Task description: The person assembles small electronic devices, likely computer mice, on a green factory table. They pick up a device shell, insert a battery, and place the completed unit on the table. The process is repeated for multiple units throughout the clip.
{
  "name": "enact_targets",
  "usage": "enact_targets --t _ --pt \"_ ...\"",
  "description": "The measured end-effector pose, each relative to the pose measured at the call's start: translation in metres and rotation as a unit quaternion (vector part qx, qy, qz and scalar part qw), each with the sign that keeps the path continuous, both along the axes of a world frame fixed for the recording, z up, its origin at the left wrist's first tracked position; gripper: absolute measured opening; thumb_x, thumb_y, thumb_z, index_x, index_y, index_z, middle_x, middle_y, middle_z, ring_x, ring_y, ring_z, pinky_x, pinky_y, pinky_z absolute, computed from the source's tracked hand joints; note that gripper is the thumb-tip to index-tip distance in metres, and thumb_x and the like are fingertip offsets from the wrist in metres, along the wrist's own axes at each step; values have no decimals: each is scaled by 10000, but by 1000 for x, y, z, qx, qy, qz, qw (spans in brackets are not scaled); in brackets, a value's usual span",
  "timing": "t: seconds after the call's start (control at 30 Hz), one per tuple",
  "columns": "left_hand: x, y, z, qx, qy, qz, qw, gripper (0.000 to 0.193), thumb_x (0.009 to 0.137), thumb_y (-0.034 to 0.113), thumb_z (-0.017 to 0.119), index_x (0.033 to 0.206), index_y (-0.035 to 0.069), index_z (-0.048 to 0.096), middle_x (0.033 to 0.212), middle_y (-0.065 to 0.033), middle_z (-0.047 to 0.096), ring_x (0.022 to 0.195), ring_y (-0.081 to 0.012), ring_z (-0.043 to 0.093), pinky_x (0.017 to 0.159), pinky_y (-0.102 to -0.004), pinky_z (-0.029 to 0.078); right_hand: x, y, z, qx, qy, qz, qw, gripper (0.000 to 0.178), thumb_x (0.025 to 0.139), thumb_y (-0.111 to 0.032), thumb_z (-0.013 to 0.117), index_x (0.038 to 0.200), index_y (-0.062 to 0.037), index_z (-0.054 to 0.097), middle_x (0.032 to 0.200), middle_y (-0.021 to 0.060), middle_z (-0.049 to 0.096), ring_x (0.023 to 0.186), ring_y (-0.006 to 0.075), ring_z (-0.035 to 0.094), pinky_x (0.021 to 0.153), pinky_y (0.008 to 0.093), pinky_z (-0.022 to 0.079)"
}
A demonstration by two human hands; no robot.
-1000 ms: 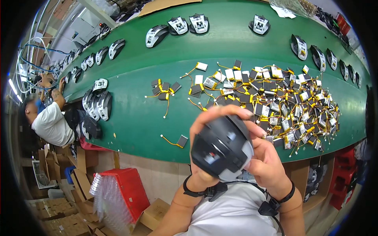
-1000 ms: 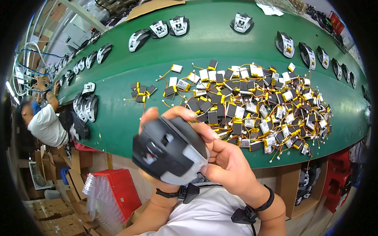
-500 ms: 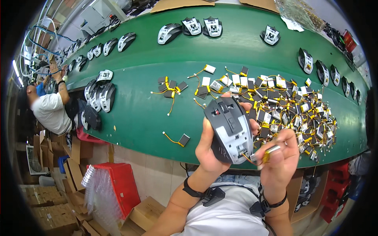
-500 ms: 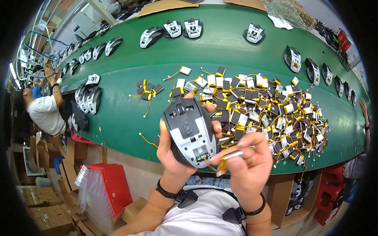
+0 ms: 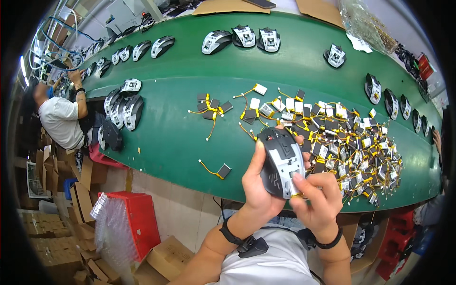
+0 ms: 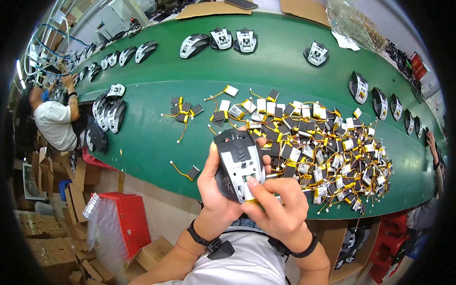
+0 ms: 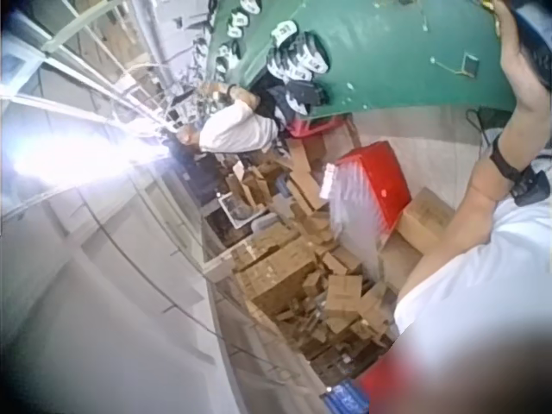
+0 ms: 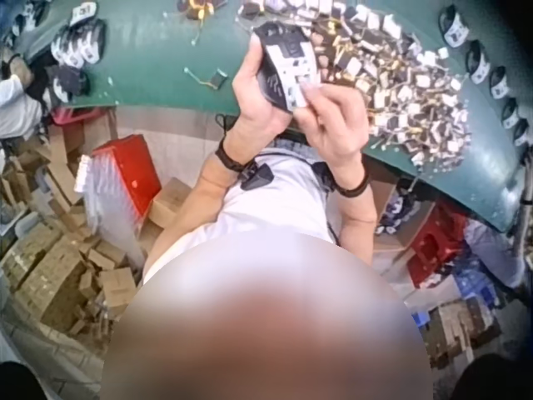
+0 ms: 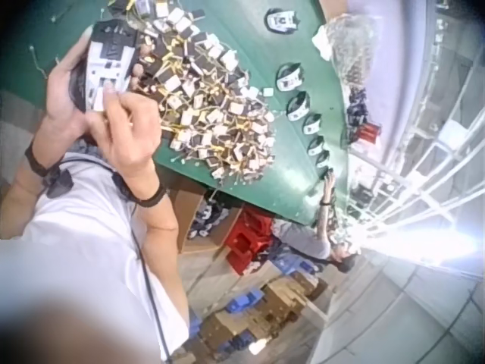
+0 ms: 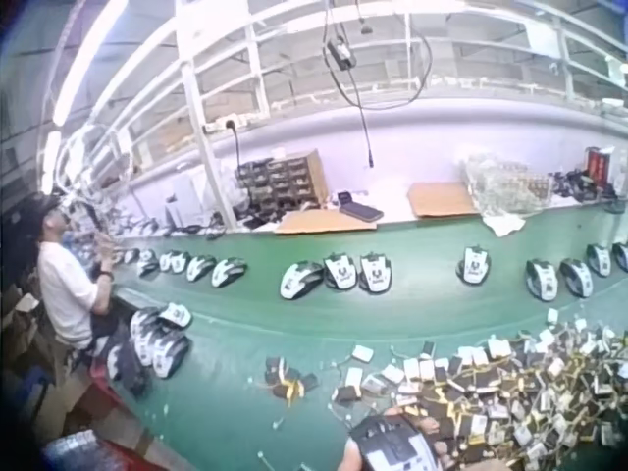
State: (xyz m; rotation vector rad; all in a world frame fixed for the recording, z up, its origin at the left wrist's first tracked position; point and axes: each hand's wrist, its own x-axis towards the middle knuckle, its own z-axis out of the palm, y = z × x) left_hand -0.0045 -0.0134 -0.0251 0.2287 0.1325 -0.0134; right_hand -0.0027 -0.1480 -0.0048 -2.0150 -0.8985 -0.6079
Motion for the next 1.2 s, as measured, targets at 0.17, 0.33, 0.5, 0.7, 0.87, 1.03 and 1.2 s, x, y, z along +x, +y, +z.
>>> enact_targets --t 0.17,0.33,0.5,0.7,0.87,1.03,1.2 --pt "1 2 2 38 4 -21 999 575 1013 507 310 1405 96 400 1287 -220 537 999 -341 626 849 -457 548 5 -17 4 -34 43 71 996 444 645 -131 848 1062 -33 730 824 55 602 669 198 571 559 308 474" --pt "-5 -2 7 79 -55 -64 993 578 1019 471 314 1434 69 307 1284 -218 520 1002 -318 635 843 -419 557 7 -18 6 35 86 32 995 271 595 -78 885 760 -70 671 747 43 628 638 190 604 556 293 495" --pt "-1 3 7 50 -78 -90 992 540 1034 453 323 1455 116 302 1301 -174 517 1033 -289 621 880 -416 530 9 -15 22 5 61 25 998 294 617 -60 863 842 -42 674 815 55 653 674 209 626 582 307 510" --pt "2 11 -1 76 -43 -53 995 592 1019 503 290 1442 90 329 1314 -235 499 1008 -355 635 868 -468 553 5 -26 22 -127 -37 86 987 294 639 -60 822 893 -11 684 953 97 645 755 232 636 623 334 520" --pt "2 3 5 114 -46 -19 992 592 1019 502 289 1446 94 335 1317 -224 503 1013 -352 632 868 -469 549 5 -23 26 -89 -49 77 992 266 638 33 782 884 10 683 898 99 642 733 234 627 606 326 512" --pt "0 -6 8 114 -23 116 986 562 1024 502 277 1407 104 384 1267 -187 544 1028 -342 616 901 -466 523 5 -2 13 -35 -40 15 998 295 639 34 789 915 -4 692 909 89 649 757 233 620 637 315 511" --pt "2 -2 7 65 1 83 994 529 1024 503 299 1366 122 430 1258 -179 558 1037 -338 610 904 -464 522 -10 -1 17 -139 -43 -52 988 362 664 -40 703 1027 -41 708 1083 68 610 942 245 588 733 366 433"
